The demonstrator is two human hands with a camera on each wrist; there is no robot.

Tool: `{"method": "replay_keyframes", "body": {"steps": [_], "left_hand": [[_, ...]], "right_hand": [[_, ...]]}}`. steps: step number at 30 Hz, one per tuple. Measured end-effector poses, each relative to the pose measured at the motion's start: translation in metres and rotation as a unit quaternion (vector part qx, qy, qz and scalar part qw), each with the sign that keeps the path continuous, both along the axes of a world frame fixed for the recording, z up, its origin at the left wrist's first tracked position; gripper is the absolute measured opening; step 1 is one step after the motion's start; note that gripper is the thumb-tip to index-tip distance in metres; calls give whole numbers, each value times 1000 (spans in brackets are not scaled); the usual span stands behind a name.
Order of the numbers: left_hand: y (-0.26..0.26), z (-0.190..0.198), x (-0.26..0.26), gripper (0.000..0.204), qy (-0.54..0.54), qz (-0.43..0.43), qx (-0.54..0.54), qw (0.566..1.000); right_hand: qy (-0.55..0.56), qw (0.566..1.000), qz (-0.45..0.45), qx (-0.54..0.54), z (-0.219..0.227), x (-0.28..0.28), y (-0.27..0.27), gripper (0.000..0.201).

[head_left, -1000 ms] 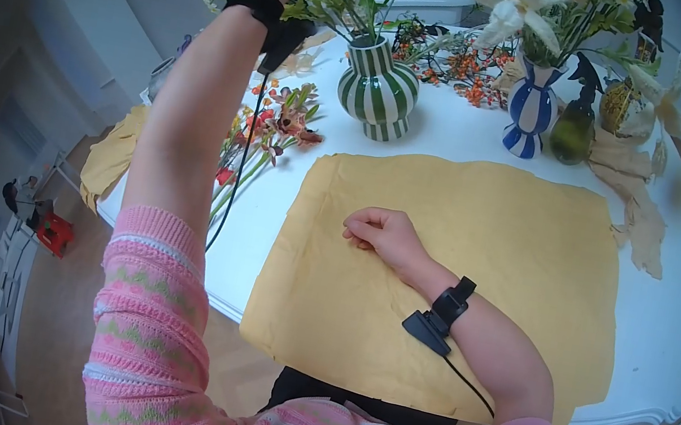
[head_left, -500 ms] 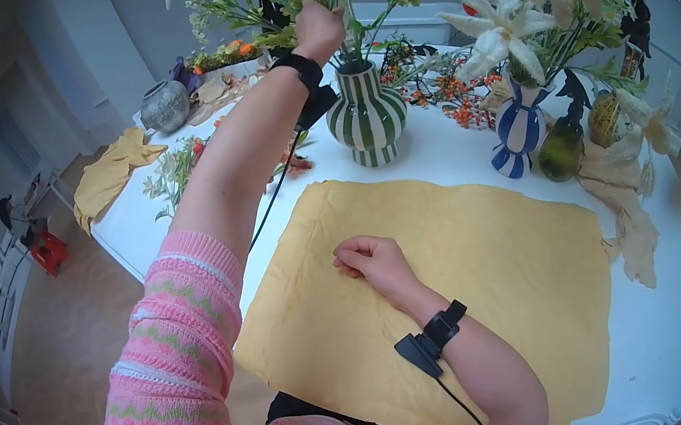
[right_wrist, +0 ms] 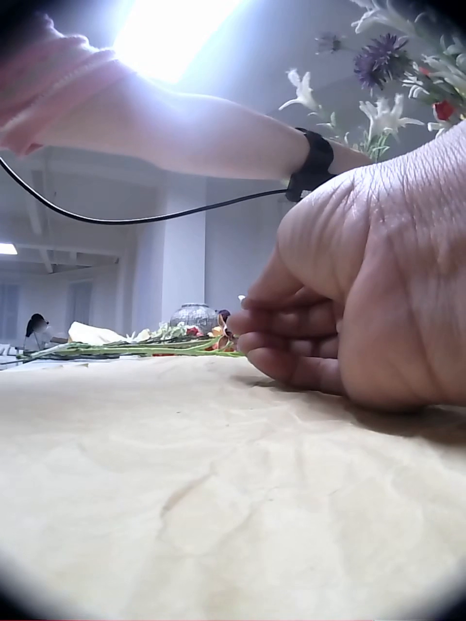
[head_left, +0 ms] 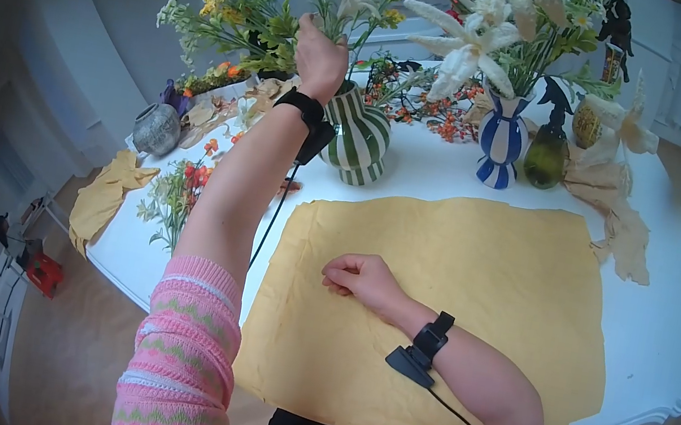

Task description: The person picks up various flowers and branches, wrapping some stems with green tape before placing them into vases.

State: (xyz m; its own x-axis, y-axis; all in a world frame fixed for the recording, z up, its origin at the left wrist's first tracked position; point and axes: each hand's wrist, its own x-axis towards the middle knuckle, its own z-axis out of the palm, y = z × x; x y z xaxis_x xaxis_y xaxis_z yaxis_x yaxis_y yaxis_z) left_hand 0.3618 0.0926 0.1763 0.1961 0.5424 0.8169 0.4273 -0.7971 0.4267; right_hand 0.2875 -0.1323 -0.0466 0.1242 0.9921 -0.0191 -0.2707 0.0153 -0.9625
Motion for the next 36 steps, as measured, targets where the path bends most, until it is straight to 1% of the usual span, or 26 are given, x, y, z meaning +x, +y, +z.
{"method": "replay_keyframes", "body": {"steps": [1,2,4,5,7,8,10,11,13,14,16,17,19,20,22,23,24,26,28,30,31,32,34,36], "left_hand": [[2,0,1,58,-23,1,55,998],[4,1,1,58,-24,1,55,998],[9,5,-1,42,63,19,2,998],[10,5,0,42,63,19,3,998],[13,4,1,26,73,22,-47,996],[17,4,2,26,74,22,-46,996],[28,6,2,20,156,49,-126,979],[38,5,2,20,156,49,-126,978],[49,3,0,20,180,18,-150,972],[51,3,0,20,179,18,-149,972],[53,5,-3,26,205,9,-145,968],[41,8,-9,26,204,9,-145,968],[16,6,-18,46,181,-17,-94,979],[12,2,-19,46,180,-18,-94,979],[6,-5,-19,68,115,-21,-60,991],[7,-6,-20,86,118,-34,-73,990],[6,-11,-20,86,118,-35,-74,990],[-3,-24,-26,89,40,-53,23,998],[-17,-37,-35,89,40,-60,25,997],[-38,-51,-50,84,30,-106,83,990],[-40,-60,-57,82,43,-121,114,985],[-48,-66,-66,82,42,-120,114,985],[-64,-78,-84,81,95,-173,113,974],[-73,-92,-99,80,111,-168,116,973]], "right_hand": [[-2,1000,1,-1,0,0,0,17],[-2,1000,1,-1,-1,0,0,17],[-1,1000,1,0,0,0,0,17],[-2,1000,1,1,-1,0,0,17],[-7,1000,2,3,-1,0,0,17],[-7,1000,2,3,-1,1,0,17],[-7,1000,1,0,0,0,0,17],[-6,1000,1,0,-1,0,0,17],[-2,1000,2,3,-2,0,1,17],[-3,1000,2,4,-1,1,0,17],[-10,1000,0,-7,0,0,0,16],[-11,1000,1,-7,0,0,0,16],[-15,1000,-1,-8,-1,0,1,16],[-16,1000,-1,-8,-2,0,1,16],[-7,1000,1,6,-4,1,1,17],[-9,1000,0,6,-3,1,1,17],[-9,1000,-2,8,-4,0,1,17],[-9,1000,-1,8,-4,-1,1,17],[-3,1000,-4,10,-4,-1,1,17],[-7,1000,-6,11,-4,-1,1,17],[-10,1000,-9,14,-4,-1,1,17],[-10,1000,-8,14,-4,-1,1,17],[-6,1000,-6,16,-4,-2,1,16],[1,1000,0,19,-3,-1,1,16]]}}
